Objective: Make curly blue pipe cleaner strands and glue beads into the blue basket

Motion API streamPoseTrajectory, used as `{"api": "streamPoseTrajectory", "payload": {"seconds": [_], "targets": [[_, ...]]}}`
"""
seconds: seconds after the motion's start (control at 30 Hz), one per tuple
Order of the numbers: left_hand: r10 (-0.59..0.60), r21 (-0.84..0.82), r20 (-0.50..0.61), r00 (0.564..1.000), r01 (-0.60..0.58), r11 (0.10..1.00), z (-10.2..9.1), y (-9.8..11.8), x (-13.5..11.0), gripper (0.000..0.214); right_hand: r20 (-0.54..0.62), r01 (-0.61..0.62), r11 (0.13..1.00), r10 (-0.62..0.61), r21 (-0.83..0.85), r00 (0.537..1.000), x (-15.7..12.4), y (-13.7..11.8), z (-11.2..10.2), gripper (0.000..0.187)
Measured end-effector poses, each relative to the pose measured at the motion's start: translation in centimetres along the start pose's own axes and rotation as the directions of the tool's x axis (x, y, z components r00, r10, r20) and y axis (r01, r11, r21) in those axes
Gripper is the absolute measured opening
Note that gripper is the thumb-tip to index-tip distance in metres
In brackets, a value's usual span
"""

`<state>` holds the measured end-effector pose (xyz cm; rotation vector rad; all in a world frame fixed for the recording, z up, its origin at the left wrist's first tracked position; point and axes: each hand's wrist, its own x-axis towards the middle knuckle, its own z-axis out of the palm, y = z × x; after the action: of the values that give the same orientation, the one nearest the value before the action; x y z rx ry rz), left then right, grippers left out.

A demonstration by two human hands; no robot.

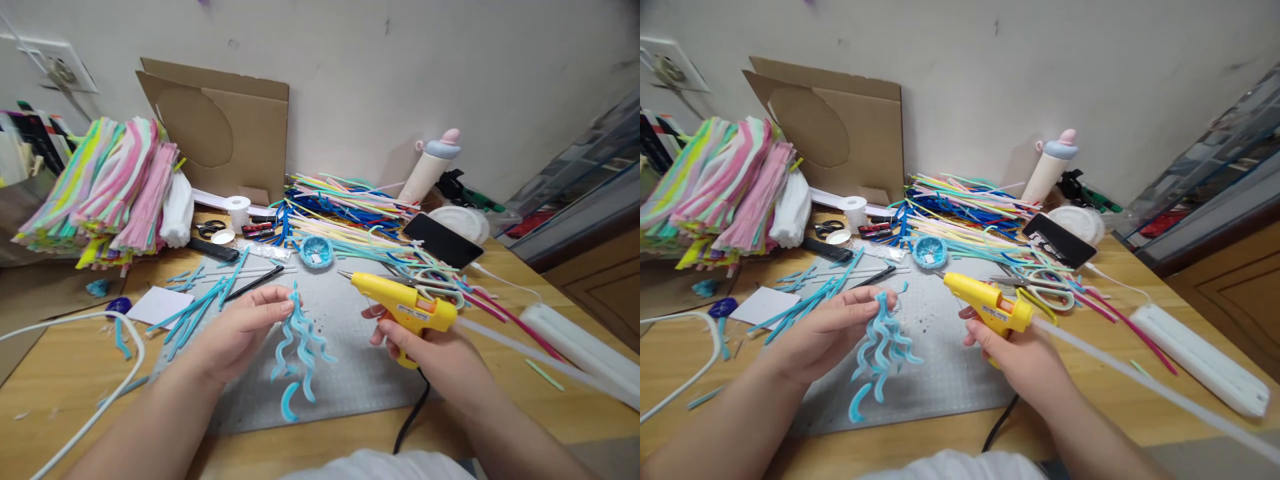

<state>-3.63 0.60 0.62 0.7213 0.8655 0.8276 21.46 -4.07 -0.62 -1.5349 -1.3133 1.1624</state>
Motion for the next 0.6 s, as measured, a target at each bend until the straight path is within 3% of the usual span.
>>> {"api": "streamPoseTrajectory", "payload": {"seconds": [0.1,0.23,0.37,0.6], "targets": [[-0.023,0.020,-0.025,0.999,0.024,1.000,0.1,-0.4,0.2,0.016,-0.114,0.042,0.981,-0.064,-0.190,0.991,0.3,0.4,0.6,0.027],[-0.028,0.034,-0.011,1.000,0.029,0.999,0.2,-0.7,0.2,0.019,-0.248,0.100,0.969,-0.157,-0.227,0.956,0.8,1.2,1.2,0.032],[-0.028,0.072,0.031,0.999,0.025,0.997,0.3,-0.9,0.1,0.019,-0.294,0.179,0.950,-0.253,-0.256,0.922,0.6,1.7,1.5,0.032],[-0.006,0.102,0.088,0.996,-0.003,0.995,0.6,-1.0,0.1,0.018,-0.358,0.119,0.874,-0.313,-0.472,0.879,-1.8,1.4,1.4,0.029]]}}
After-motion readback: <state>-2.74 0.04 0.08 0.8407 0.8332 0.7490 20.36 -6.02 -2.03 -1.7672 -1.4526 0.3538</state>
